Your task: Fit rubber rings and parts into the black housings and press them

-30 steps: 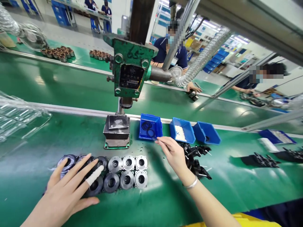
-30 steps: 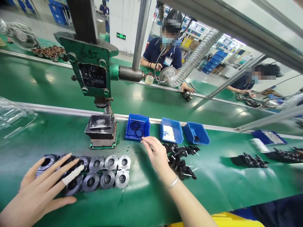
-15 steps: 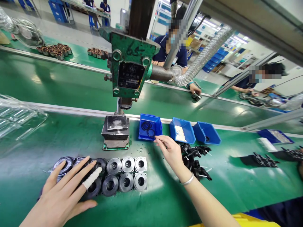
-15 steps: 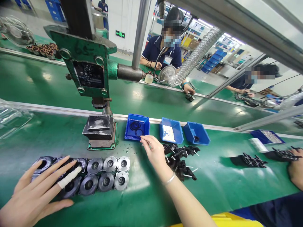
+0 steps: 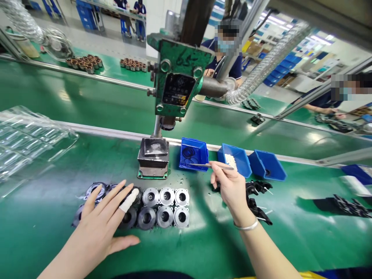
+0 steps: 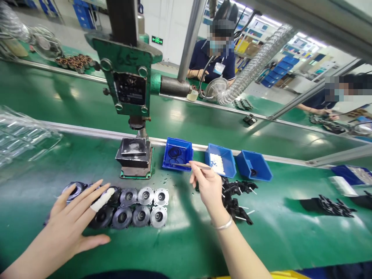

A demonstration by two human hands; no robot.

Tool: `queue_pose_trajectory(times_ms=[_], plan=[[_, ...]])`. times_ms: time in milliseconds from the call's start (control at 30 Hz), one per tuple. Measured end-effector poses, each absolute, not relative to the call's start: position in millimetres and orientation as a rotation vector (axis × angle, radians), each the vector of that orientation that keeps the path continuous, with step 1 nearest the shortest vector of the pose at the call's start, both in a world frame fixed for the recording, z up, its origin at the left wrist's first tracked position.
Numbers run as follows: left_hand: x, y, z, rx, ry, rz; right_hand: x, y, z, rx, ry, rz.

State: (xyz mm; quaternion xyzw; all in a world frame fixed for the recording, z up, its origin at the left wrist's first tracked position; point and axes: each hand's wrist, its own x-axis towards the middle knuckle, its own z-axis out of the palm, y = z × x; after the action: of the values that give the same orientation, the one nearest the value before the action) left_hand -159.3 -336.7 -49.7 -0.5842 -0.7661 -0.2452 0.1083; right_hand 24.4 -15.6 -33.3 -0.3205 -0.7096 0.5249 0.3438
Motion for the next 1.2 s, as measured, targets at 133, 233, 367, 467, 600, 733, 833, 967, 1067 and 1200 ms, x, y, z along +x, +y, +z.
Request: queue_pose_trajectory(times_ms=[133,233,367,467,600,733,833,967,1067,1200], plan=[[-159,-337,-50,-1.741,-2.240,-0.691,20,-23,-30,-0.845,-1.970,1.293],[-157,-339,-51,-1.708,-2.272,-0.766,15,-25,-33,-0.839,-2.040,1.280],[-155,-341,-54,-1.683,-2.299,-0.811,10,-25,-43,-0.777,-2.098,1.221],[-155,-342,-55,-1.669,-2.300,-0.815,9,-24,-46,-0.735,-2.136,1.184],[-156,-339,-55,-1.664,-2.334,-0.830,10,-23,-43,-0.687,-2.127,1.135],[-157,-335,-57,-1.672,-2.320,-0.839,11,-23,-41,-0.683,-2.116,1.102],[-157,-333,-58,-1.681,-2.305,-0.815,11,-22,-46,-0.699,-2.133,1.091],[-157,-331,-57,-1.695,-2.288,-0.826,6,-18,-53,-0.734,-2.159,1.065],[-156,-331,-57,-1.696,-2.292,-0.809,6,-18,-47,-0.770,-2.148,1.043],[-157,-331,-57,-1.695,-2.325,-0.784,15,-36,-22,-0.654,-2.117,1.062]])
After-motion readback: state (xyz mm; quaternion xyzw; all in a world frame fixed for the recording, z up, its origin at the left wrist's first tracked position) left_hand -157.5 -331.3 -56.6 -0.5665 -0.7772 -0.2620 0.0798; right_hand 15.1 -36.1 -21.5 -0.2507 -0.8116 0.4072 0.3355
